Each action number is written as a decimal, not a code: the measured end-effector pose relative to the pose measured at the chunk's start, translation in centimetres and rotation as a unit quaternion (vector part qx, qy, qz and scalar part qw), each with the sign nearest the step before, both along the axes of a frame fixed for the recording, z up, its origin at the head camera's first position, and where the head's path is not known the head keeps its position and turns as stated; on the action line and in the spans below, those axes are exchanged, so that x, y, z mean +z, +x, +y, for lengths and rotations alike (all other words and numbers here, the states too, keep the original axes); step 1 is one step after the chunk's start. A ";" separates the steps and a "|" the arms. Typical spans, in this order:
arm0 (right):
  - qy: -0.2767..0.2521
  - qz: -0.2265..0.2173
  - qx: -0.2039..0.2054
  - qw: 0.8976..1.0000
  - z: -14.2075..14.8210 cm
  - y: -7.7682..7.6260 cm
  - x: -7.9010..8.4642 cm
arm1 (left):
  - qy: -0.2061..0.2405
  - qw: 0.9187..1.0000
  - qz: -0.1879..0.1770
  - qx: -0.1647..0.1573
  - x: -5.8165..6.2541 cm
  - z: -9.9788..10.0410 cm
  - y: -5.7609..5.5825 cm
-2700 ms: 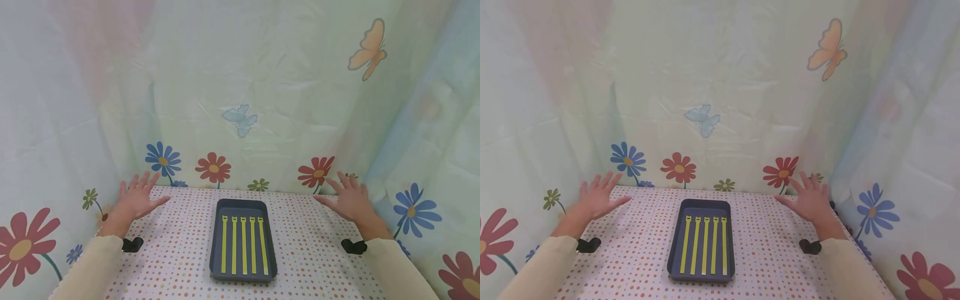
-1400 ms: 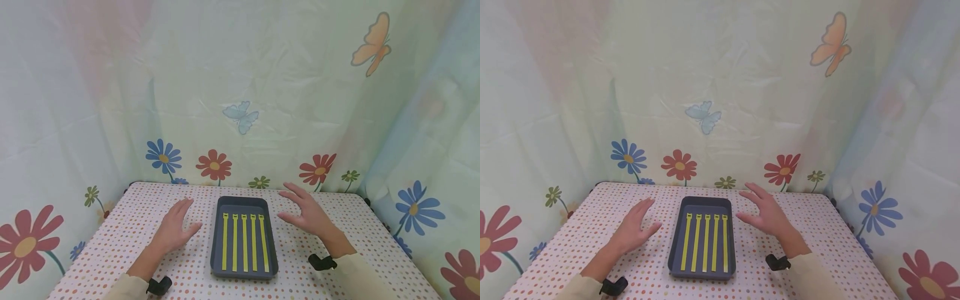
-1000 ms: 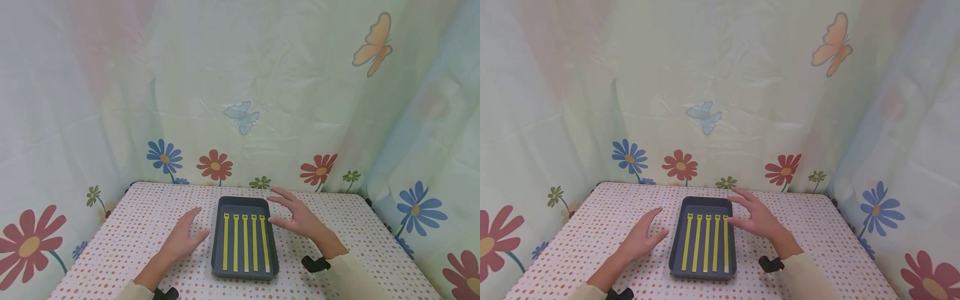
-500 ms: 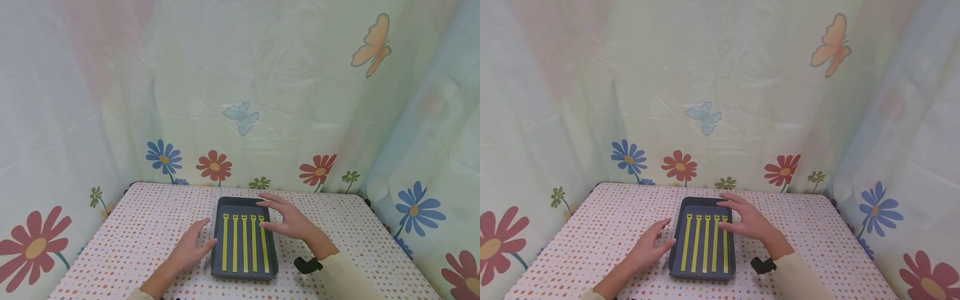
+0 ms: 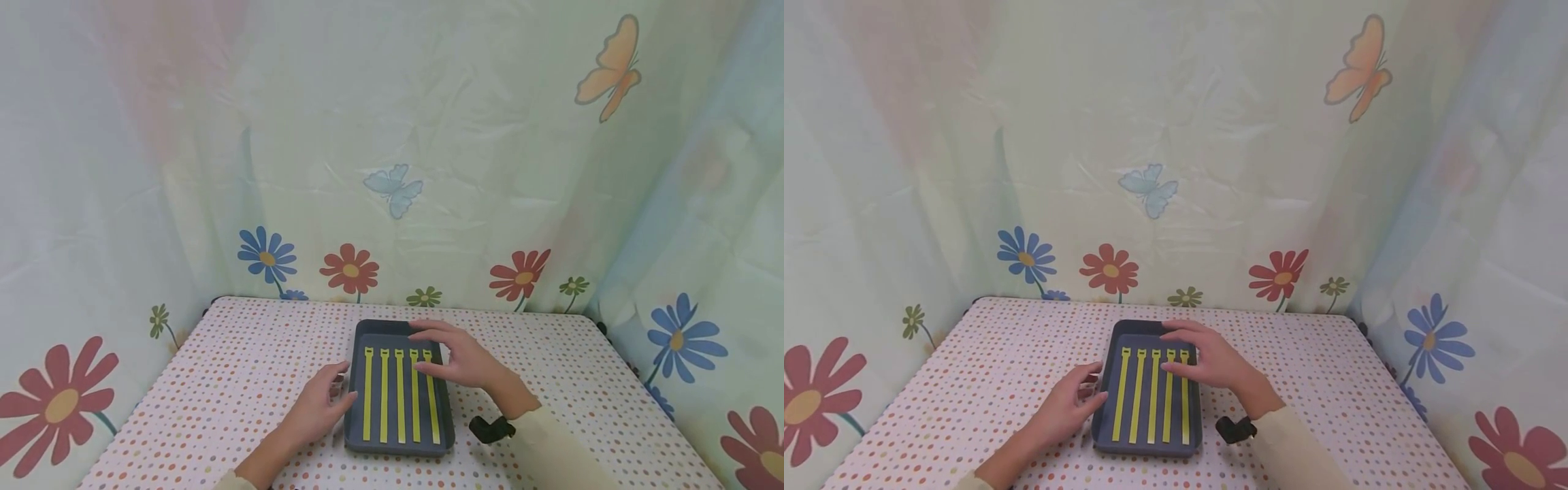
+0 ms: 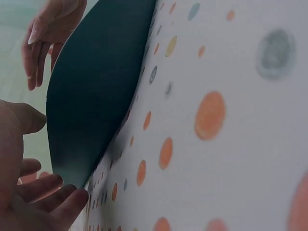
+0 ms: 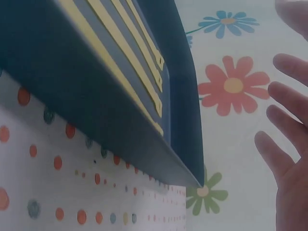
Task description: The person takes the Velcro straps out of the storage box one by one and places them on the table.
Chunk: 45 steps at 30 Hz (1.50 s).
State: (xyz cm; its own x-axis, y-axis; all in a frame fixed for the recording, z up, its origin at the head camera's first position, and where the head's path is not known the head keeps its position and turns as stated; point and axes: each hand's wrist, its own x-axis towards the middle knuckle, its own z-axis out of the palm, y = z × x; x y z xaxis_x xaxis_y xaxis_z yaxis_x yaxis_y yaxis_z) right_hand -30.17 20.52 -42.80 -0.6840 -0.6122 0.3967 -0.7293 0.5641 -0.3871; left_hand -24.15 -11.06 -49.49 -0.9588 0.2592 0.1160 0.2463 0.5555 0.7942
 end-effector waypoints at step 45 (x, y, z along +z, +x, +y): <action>0.116 -0.101 0.114 0.981 -6.3 -2.1 0.0 | 0.168 0.974 -0.146 -0.038 0.0 -0.8 -1.6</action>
State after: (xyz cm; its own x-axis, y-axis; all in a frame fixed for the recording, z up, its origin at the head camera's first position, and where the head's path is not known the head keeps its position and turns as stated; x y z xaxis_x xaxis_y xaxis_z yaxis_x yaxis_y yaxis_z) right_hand -32.25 14.24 -42.79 -0.5699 -0.8159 0.0980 -0.7679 0.4863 -0.4169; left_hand -25.79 -11.90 -49.44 -0.9431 0.3255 -0.0674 0.0139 0.2413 0.9704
